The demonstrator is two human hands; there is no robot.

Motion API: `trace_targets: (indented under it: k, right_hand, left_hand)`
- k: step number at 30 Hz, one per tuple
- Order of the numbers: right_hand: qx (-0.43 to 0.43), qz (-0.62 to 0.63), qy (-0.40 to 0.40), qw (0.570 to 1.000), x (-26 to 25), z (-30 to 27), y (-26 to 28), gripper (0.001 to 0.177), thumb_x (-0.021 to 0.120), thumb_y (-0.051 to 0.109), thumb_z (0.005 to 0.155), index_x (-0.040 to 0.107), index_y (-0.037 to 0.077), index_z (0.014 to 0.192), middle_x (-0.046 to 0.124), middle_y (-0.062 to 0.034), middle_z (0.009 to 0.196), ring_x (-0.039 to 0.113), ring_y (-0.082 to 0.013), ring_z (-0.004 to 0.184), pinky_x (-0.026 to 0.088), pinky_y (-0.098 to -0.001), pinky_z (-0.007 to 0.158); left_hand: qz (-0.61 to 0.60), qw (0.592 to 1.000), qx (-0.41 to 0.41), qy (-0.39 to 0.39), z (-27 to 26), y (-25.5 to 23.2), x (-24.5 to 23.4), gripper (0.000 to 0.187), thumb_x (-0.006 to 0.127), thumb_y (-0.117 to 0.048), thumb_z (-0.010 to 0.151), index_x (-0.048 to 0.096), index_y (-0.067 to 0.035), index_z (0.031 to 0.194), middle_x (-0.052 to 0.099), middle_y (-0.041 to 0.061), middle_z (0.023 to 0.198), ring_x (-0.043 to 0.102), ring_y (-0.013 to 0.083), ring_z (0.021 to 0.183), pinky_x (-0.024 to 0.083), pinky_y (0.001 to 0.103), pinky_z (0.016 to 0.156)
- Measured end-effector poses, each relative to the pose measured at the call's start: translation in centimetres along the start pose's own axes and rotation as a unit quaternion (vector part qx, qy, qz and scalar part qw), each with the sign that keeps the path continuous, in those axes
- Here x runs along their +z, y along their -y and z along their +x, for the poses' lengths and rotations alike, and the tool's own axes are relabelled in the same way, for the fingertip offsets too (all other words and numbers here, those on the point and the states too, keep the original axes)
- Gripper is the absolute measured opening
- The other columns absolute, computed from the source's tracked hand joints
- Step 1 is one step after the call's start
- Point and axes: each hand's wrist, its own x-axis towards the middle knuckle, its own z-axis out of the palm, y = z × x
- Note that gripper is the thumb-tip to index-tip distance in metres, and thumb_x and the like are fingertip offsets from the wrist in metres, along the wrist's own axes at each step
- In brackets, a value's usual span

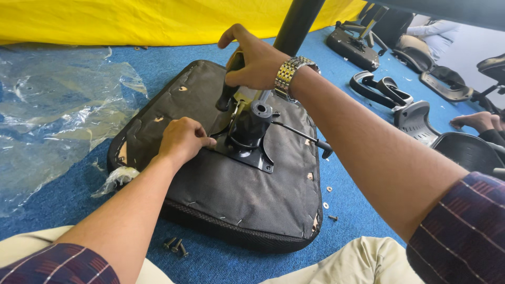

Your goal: The person attaches a metal chair base to a black seat cushion using a screwdriver. They insert and tighten multiple screws into the mounting plate, then flip the seat over to continue securing the remaining screws.

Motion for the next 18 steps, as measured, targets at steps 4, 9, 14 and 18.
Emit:
trace_targets:
  k: [4, 9, 14, 18]
  right_hand:
    - [-0.098, 0.051, 0.02, 0.994, 0.5, 0.6, -0.9, 0.059, 0.077, 0.023, 0.077, 0.055, 0.008, 0.13, 0.076, -0.0114, 0.112, 0.076, -0.0194, 0.095, 0.062, -0.0324, 0.081]
    - [0.077, -0.075, 0.023, 0.994, 0.6, 1.0, 0.1, 0.056, 0.074, 0.044, 0.087, 0.057, 0.011, 0.129, 0.075, -0.0131, 0.108, 0.074, -0.0227, 0.095, 0.057, -0.034, 0.08]
    - [0.025, -0.056, 0.059, 0.996, -0.4, 0.8, 0.9, 0.053, 0.064, 0.046, 0.089, 0.057, 0.011, 0.128, 0.078, -0.013, 0.091, 0.079, -0.0187, 0.076, 0.061, -0.0338, 0.069]
    - [-0.179, 0.003, 0.04, 0.983, -0.4, 0.5, 1.3, 0.062, 0.07, 0.054, 0.103, 0.051, 0.004, 0.134, 0.073, -0.0197, 0.097, 0.075, -0.0262, 0.081, 0.062, -0.0387, 0.069]
  left_hand:
    - [-0.015, 1.0, -0.007, 0.024, 0.6, 0.5, 0.2, 0.029, 0.091, -0.027, 0.07, 0.08, -0.007, 0.088, 0.078, 0.012, 0.088, 0.075, 0.0263, 0.089, 0.056, 0.038, 0.085]
    - [-0.006, 0.999, 0.023, 0.047, 1.5, 1.7, 1.3, 0.027, 0.087, -0.023, 0.073, 0.081, -0.01, 0.095, 0.079, 0.01, 0.092, 0.075, 0.0252, 0.09, 0.057, 0.037, 0.085]
    - [-0.007, 0.999, 0.011, 0.043, 1.5, 1.8, 1.5, 0.027, 0.088, -0.023, 0.073, 0.081, -0.01, 0.096, 0.079, 0.01, 0.092, 0.075, 0.0251, 0.091, 0.057, 0.037, 0.086]
    - [-0.01, 0.999, 0.009, 0.048, 1.3, 1.5, 1.3, 0.026, 0.087, -0.022, 0.073, 0.081, -0.01, 0.095, 0.079, 0.01, 0.092, 0.076, 0.025, 0.091, 0.057, 0.037, 0.086]
